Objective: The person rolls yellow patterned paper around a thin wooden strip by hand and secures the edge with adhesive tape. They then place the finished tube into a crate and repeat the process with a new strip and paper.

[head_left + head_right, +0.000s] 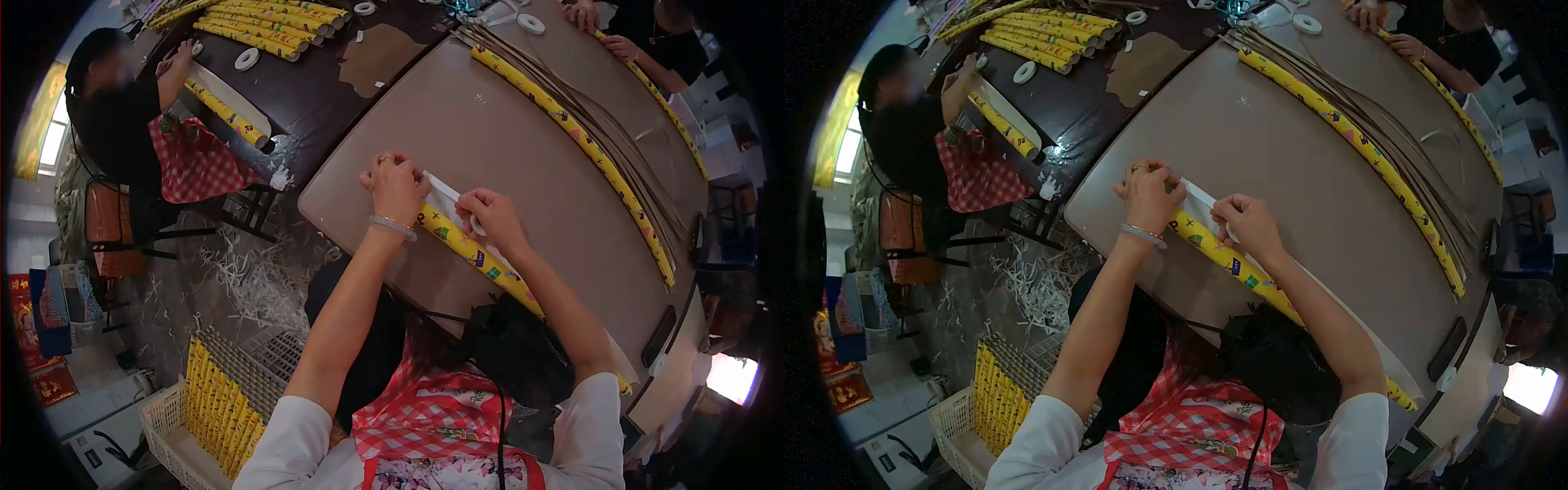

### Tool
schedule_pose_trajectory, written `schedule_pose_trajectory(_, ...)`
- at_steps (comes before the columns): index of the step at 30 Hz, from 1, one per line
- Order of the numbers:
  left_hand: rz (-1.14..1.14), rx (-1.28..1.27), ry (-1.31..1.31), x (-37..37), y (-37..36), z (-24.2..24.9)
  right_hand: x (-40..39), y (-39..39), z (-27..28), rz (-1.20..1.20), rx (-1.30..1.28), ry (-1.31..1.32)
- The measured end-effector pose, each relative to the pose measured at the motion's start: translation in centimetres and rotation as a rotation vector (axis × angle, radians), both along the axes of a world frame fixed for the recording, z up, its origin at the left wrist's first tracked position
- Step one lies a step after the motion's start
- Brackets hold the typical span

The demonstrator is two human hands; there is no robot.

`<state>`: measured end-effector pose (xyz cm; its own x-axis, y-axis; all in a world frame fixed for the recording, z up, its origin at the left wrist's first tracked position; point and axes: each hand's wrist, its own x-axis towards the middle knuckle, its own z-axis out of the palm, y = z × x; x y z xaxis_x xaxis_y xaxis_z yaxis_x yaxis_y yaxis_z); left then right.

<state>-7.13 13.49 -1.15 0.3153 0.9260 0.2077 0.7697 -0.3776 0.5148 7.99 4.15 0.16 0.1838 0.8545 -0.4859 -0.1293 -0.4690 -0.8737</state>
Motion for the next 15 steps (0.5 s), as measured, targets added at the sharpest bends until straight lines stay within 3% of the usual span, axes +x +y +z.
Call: schedule_pose_trajectory(15, 0.017, -0.052, 0.004, 0.08, 0.17, 0.20, 0.03, 0.11, 0.51, -0.001, -0.009, 0.026)
